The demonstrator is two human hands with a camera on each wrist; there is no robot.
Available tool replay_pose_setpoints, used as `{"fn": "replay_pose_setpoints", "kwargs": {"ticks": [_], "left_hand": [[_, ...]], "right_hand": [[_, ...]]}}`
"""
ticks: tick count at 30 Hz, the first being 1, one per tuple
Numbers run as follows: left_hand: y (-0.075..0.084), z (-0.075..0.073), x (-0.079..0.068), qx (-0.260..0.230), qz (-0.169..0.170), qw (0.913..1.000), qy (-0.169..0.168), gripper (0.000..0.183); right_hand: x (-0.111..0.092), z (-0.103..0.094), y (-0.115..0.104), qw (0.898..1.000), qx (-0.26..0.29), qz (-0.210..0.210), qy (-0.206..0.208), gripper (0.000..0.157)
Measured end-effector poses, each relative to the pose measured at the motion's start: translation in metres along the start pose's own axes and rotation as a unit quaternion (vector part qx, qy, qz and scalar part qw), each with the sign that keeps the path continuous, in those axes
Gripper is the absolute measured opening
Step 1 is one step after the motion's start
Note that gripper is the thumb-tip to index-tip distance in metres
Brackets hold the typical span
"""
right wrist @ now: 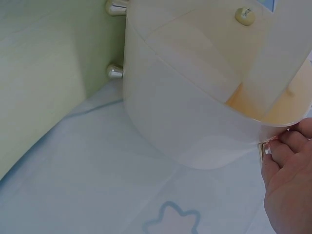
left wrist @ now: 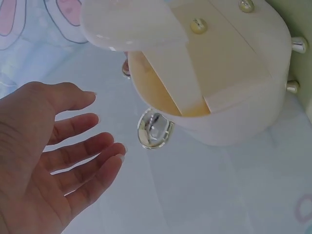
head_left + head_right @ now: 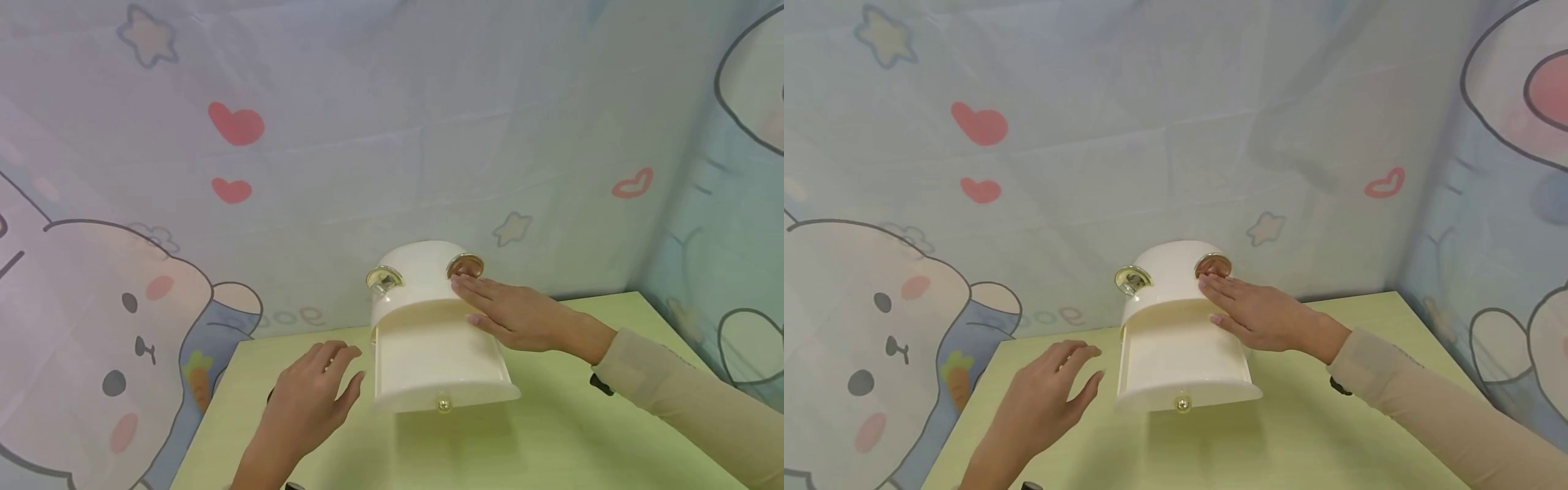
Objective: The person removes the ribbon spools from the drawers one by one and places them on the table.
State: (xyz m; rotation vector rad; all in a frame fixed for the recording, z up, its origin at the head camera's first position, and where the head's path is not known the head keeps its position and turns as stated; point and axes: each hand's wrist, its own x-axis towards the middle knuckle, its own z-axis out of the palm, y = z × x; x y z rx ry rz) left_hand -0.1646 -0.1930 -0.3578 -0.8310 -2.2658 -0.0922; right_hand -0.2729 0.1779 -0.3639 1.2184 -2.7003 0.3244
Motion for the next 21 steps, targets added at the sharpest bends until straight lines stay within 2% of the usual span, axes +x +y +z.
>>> {"fn": "replay_pose_setpoints", "kwargs": {"ticks": [5,8,13,21], "left_hand": [[0.015,-0.002,0.0,-0.004,0.029,0.999,0.033,0.029],[0.025,-0.002,-0.001,-0.007,0.054,0.9969,0.056,0.014],[0.04,0.0,0.001,0.001,0.093,0.9904,0.102,0.029],[0.059,0.011,0.001,0.01,0.136,0.9781,0.157,0.022]], "right_hand": [[-0.001,0.001,-0.001,1.0,0.001,0.002,0.0,0.063],[-0.002,0.001,-0.002,1.0,0.0,0.001,0.001,0.063],[-0.002,0.001,-0.002,1.0,0.001,0.0,0.005,0.063],[-0.002,0.001,-0.002,1.0,-0.002,0.0,0.009,0.064]]}}
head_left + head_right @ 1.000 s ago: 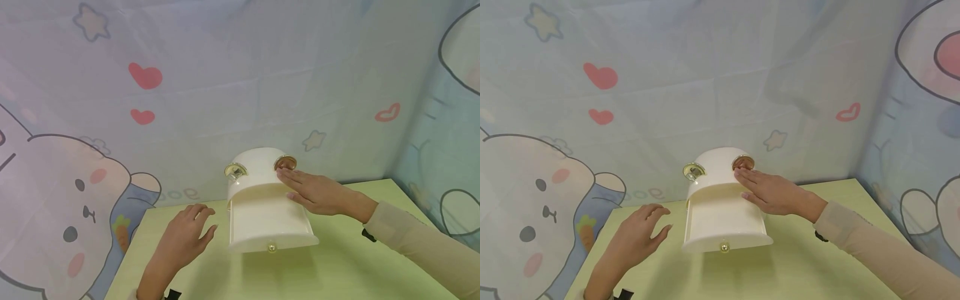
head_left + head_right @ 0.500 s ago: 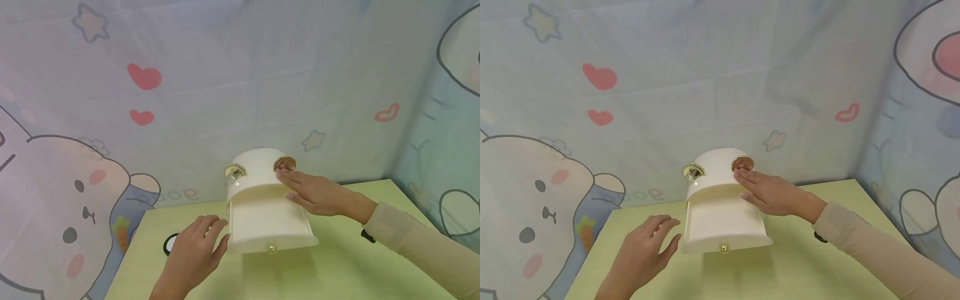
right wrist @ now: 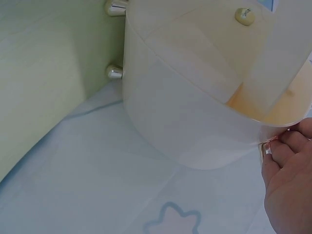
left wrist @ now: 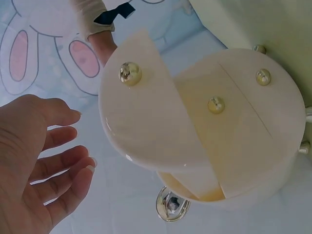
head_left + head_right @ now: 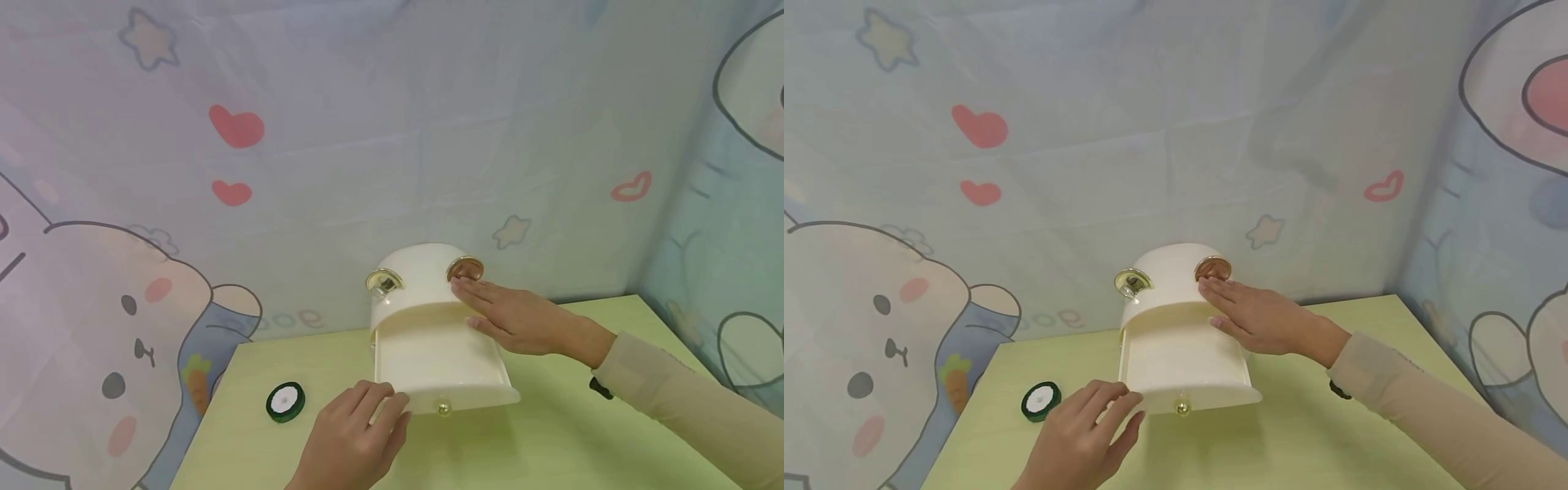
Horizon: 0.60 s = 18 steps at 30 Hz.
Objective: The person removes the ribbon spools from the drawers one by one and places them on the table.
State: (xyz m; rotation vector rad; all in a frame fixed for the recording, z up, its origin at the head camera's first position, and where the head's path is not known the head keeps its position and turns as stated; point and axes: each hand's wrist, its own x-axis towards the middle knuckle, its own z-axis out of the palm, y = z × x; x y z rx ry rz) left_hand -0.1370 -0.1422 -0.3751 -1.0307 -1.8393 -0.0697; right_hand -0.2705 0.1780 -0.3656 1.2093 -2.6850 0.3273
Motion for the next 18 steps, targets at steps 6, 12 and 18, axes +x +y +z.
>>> {"fn": "replay_pose_setpoints", "kwargs": {"ticks": [6,12,18], "left_hand": [[0.014,0.013,0.001,-0.005,0.024,0.9992,0.032,0.019],[0.031,0.024,-0.007,-0.038,0.022,0.999,0.004,0.021],[0.04,0.036,-0.011,-0.034,0.032,0.9986,0.025,0.021]], "right_hand": [[0.0,0.001,0.001,1.0,-0.002,-0.001,0.004,0.065],[0.0,0.001,0.001,1.0,-0.002,-0.004,0.008,0.064],[0.0,0.002,0.002,1.0,0.001,-0.006,0.006,0.063]]}}
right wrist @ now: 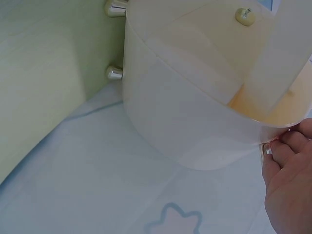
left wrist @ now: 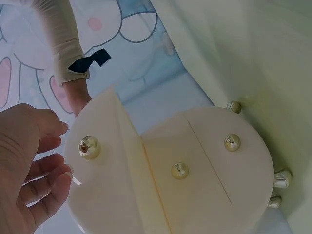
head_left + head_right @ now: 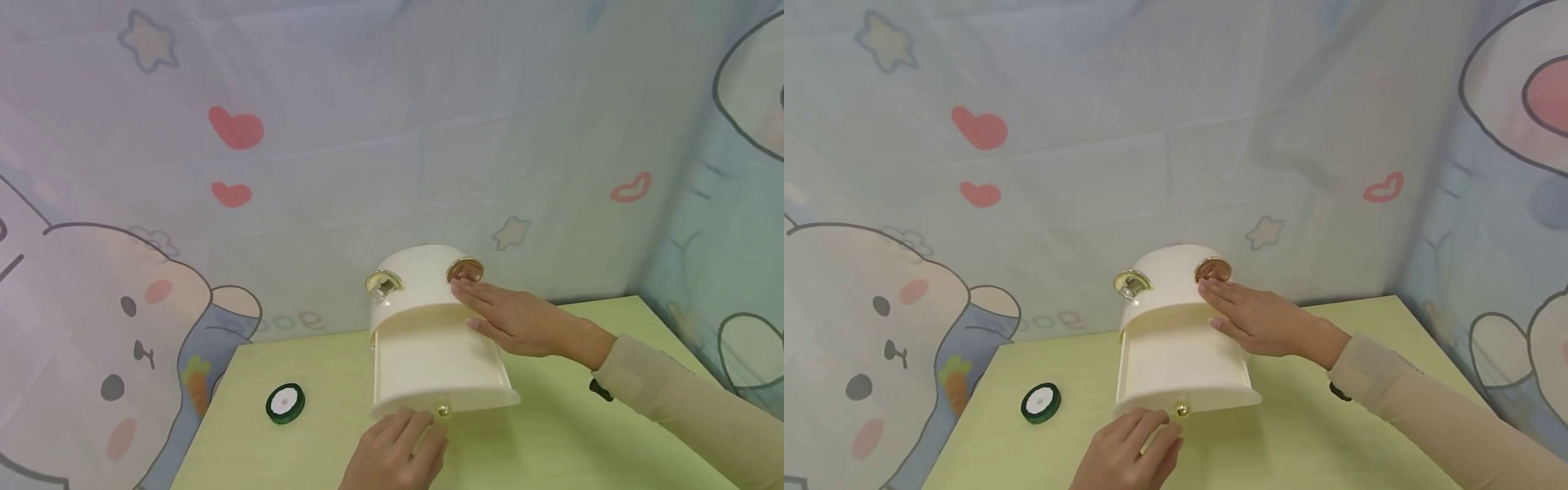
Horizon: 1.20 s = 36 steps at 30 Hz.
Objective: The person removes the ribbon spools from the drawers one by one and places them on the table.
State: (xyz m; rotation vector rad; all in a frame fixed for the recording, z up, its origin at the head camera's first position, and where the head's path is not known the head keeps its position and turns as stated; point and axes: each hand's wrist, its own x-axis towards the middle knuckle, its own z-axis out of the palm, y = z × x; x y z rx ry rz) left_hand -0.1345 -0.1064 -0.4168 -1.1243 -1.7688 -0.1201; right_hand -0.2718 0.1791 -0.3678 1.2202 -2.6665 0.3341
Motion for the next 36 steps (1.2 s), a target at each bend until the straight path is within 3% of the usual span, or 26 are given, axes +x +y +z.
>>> {"fn": "replay_pose_setpoints", "kwargs": {"ticks": [10,30,36], "left_hand": [[0.002,0.016,0.005,0.023,0.043,0.9986,0.02,0.024],[0.007,0.027,0.0,0.064,0.05,0.9966,-0.013,0.031],[0.009,0.029,-0.004,0.063,0.033,0.9972,-0.021,0.034]], "right_hand": [[0.0,-0.005,0.001,1.0,0.005,0.014,-0.008,0.064],[0.0,-0.001,0.0,1.0,0.018,0.01,-0.008,0.064],[-0.001,0.002,0.0,1.0,0.021,0.014,-0.011,0.064]]}}
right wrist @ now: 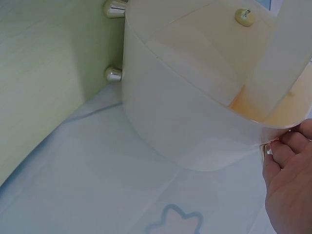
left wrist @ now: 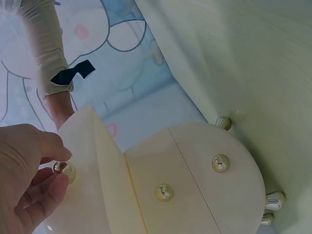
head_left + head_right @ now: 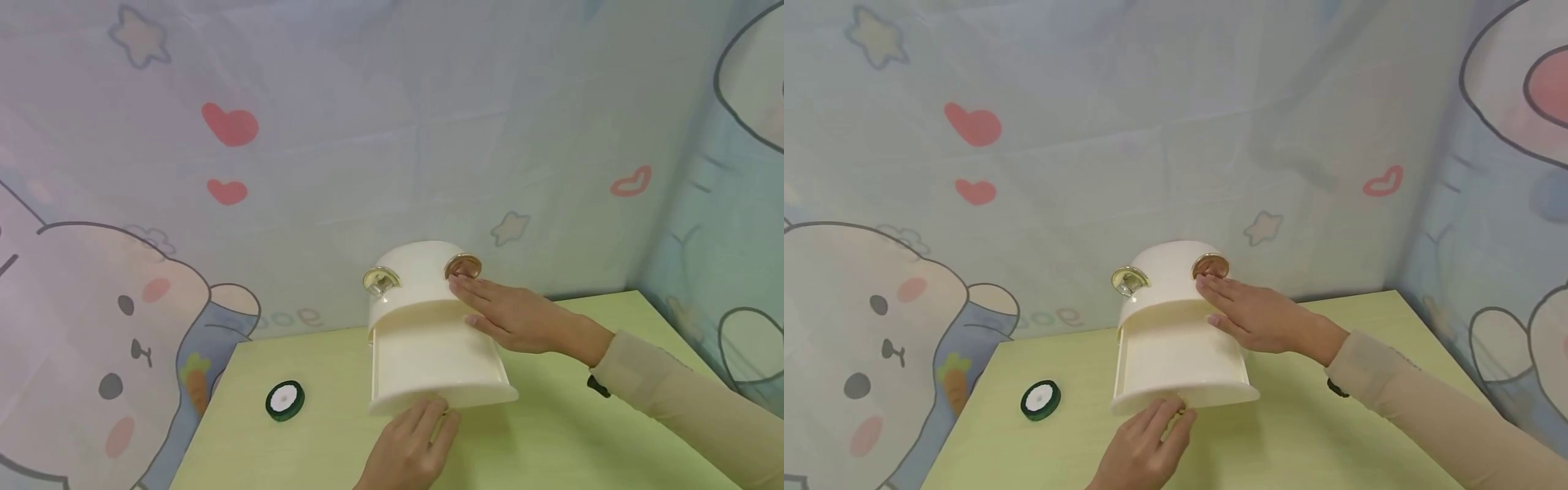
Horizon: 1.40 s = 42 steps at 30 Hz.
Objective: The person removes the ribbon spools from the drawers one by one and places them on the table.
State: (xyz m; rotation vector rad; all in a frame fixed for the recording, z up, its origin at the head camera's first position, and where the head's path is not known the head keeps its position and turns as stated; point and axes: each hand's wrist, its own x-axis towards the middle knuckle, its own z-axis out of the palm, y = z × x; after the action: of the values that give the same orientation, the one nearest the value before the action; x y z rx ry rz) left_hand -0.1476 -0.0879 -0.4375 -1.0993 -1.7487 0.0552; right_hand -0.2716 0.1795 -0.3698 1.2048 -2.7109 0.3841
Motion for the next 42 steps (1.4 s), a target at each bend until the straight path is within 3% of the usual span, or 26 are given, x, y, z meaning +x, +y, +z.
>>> {"fn": "replay_pose_setpoints", "kwargs": {"ticks": [6,16,32,42], "left_hand": [[0.0012,0.0011,-0.0015,0.004,-0.027,0.9996,-0.012,0.035],[0.0029,0.0,-0.0013,0.002,-0.038,0.999,-0.023,0.041],[0.0035,0.0032,-0.0052,0.024,-0.032,0.9991,0.015,0.035],[0.0,0.0052,-0.0005,0.017,-0.038,0.9989,0.019,0.031]], "right_hand": [[0.0003,0.0017,0.0009,1.0,-0.006,-0.005,0.003,0.064],[0.0009,0.0006,-0.0004,1.0,-0.008,-0.002,0.0,0.065],[-0.0007,0.0047,-0.0023,1.0,-0.002,0.0,-0.004,0.065],[0.0003,0.0009,-0.0004,1.0,-0.009,0.001,-0.004,0.065]]}}
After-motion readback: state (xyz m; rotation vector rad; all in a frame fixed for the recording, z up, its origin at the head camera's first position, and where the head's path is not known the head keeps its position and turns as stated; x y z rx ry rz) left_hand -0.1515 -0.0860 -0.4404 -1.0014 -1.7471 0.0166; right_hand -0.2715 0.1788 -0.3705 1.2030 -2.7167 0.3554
